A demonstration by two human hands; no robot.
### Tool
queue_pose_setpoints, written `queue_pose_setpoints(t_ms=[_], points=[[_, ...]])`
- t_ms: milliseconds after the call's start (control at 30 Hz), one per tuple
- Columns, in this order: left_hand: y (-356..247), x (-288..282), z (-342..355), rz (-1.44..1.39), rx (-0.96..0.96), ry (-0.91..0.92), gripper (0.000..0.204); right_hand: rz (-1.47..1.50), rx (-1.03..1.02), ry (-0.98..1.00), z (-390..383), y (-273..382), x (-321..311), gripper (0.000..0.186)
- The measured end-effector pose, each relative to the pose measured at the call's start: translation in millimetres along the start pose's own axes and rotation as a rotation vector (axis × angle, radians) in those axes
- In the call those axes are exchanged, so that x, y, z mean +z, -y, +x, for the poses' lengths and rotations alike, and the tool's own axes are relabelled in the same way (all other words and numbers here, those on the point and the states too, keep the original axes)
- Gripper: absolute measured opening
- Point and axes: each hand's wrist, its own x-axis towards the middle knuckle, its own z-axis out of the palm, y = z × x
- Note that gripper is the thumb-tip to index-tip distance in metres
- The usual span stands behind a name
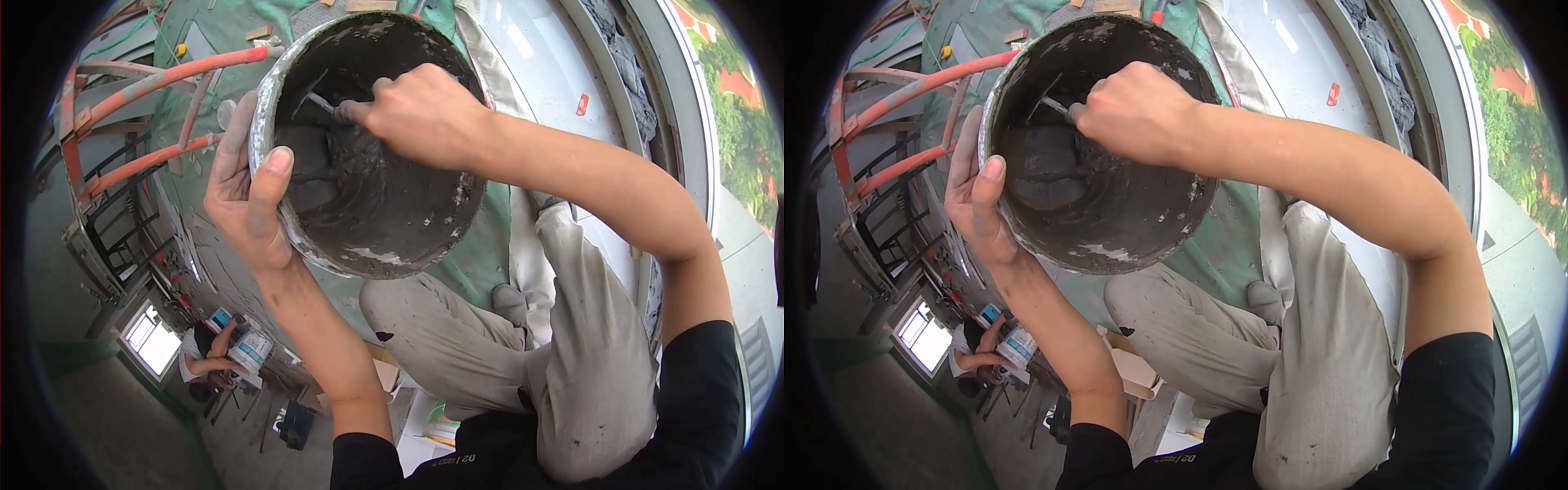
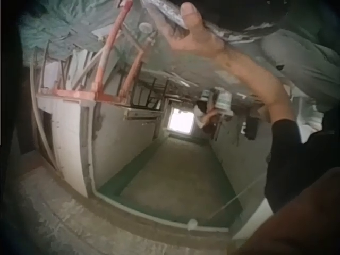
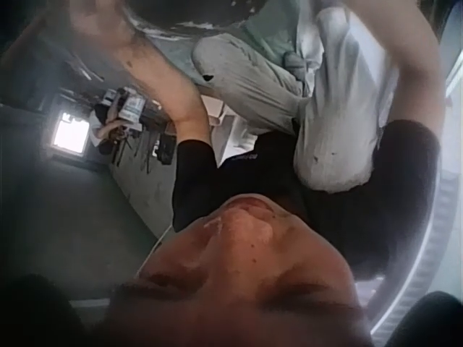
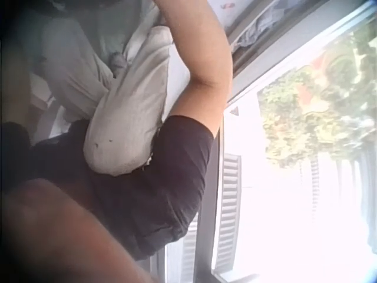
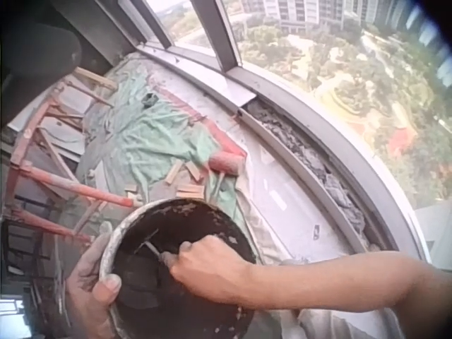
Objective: Applying mortar to a window ledge area using a trowel at a renovation site.
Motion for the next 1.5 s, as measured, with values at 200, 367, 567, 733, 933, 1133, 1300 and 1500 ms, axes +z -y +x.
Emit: queue_pose_setpoints(t_ms=[200, 367, 567, 733, 933, 1133, 1300, 1500], points=[[1, 10, -6, 0.05, 0.041, 0.009, 0.079, -0.044, 0.014, 0.405, -19, 14, 43, 0.051], [1, 4, -4, 0.029, 0.09, 0.028, 0.078, 0.238, 0.15, 0.514, -48, -17, -13, 0.027], [1, 4, -2, 0.031, 0.078, 0.044, 0.079, 0.189, 0.157, 0.28, -49, -26, -44, 0.026], [-2, 16, -3, -0.003, 0.07, 0.062, 0.075, -0.174, 0.092, 0.313, -40, -23, -45, 0.025], [-1, 20, -4, 0.011, 0.072, 0.088, 0.074, -0.217, 0.071, 0.403, -32, -13, -18, 0.026], [3, 26, -3, -0.011, 0.109, 0.099, 0.073, 0.16, 0.285, 0.611, -21, -18, -2, 0.022], [0, 31, -9, 0.018, 0.088, 0.062, 0.075, 0.403, 0.414, 0.633, -31, -26, 17, 0.044], [4, 28, -7, -0.007, 0.105, 0.012, 0.074, 0.688, 0.43, 0.481, -58, -41, 44, 0.044]])
